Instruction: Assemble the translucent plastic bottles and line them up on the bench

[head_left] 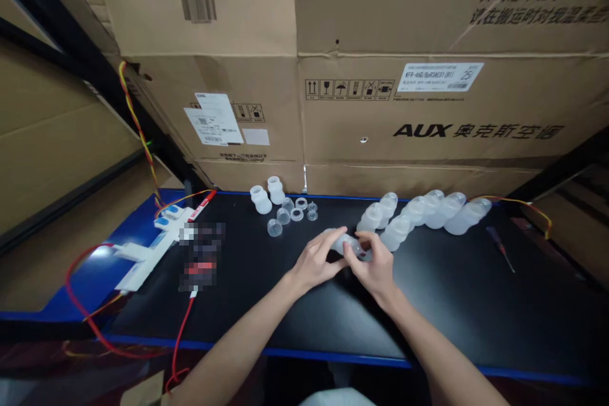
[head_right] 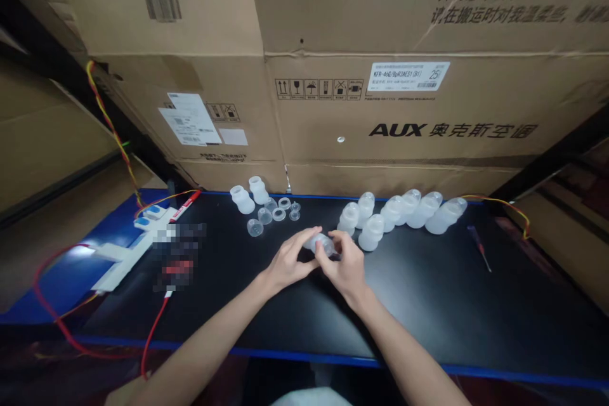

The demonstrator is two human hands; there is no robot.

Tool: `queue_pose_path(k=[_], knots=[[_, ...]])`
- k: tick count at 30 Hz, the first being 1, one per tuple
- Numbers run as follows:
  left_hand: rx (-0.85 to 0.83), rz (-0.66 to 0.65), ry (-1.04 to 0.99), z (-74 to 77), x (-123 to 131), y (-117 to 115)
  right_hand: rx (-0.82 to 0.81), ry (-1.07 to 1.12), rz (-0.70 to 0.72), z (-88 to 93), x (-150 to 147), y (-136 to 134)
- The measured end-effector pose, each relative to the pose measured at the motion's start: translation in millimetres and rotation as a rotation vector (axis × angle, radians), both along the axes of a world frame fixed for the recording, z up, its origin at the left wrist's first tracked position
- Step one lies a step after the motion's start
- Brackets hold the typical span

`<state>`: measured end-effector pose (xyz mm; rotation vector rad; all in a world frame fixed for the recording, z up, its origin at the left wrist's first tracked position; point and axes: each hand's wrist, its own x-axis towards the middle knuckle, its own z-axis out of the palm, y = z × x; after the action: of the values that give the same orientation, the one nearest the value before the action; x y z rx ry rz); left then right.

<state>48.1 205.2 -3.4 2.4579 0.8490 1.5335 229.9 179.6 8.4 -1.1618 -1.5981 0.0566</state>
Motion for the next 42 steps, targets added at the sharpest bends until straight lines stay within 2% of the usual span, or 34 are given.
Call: queue_pose_path(k=[2,4,7,10,13,15,17,19,21,24,27,30,34,42], knots=[[0.03,0.026,0.045,5.3,-13,10,0.089,-0.016,-0.034,2.3,6,3],[0.074,0.113,0.071,10.7,-31,22,0.152,-0.004,-0.051,4.9,12,7],[0.044,0.408,0.1,18.1,-63,38,0.203,0.049,-0.029,6.8,17,10],[-0.155,0.739,0.262,26.6,-97,45,0.169,0.14,0.044,4.4,17,11],[-0.438,0.82,0.468,34.0,-127,43,0.102,0.194,0.109,-0.4,13,11],[-0.621,0.79,0.521,36.6,-142,41,0.053,0.188,0.145,-3.7,11,10],[-0.727,0.734,0.472,38.0,-151,40,-0.03,0.164,0.207,-6.8,9,10],[-0.716,0.636,0.294,39.9,-154,39,-0.141,0.125,0.287,-9.5,8,9],[-0.66,0.46,0.042,42.7,-150,38,-0.244,0.071,0.34,-11.3,8,8],[-0.649,0.158,-0.215,46.0,-130,32,-0.308,-0.012,0.374,-11.9,9,6],[-0.709,-0.04,-0.258,42.7,-101,26,-0.313,-0.077,0.414,-11.0,9,5],[-0.79,-0.182,-0.236,33.0,-72,20,-0.326,-0.126,0.433,-10.7,8,4],[-0.85,-0.28,-0.188,21.6,-52,15,-0.304,-0.153,0.442,-12.8,8,5],[-0.92,-0.289,-0.162,17.1,-50,17,-0.246,-0.038,0.449,-21.7,7,8]])
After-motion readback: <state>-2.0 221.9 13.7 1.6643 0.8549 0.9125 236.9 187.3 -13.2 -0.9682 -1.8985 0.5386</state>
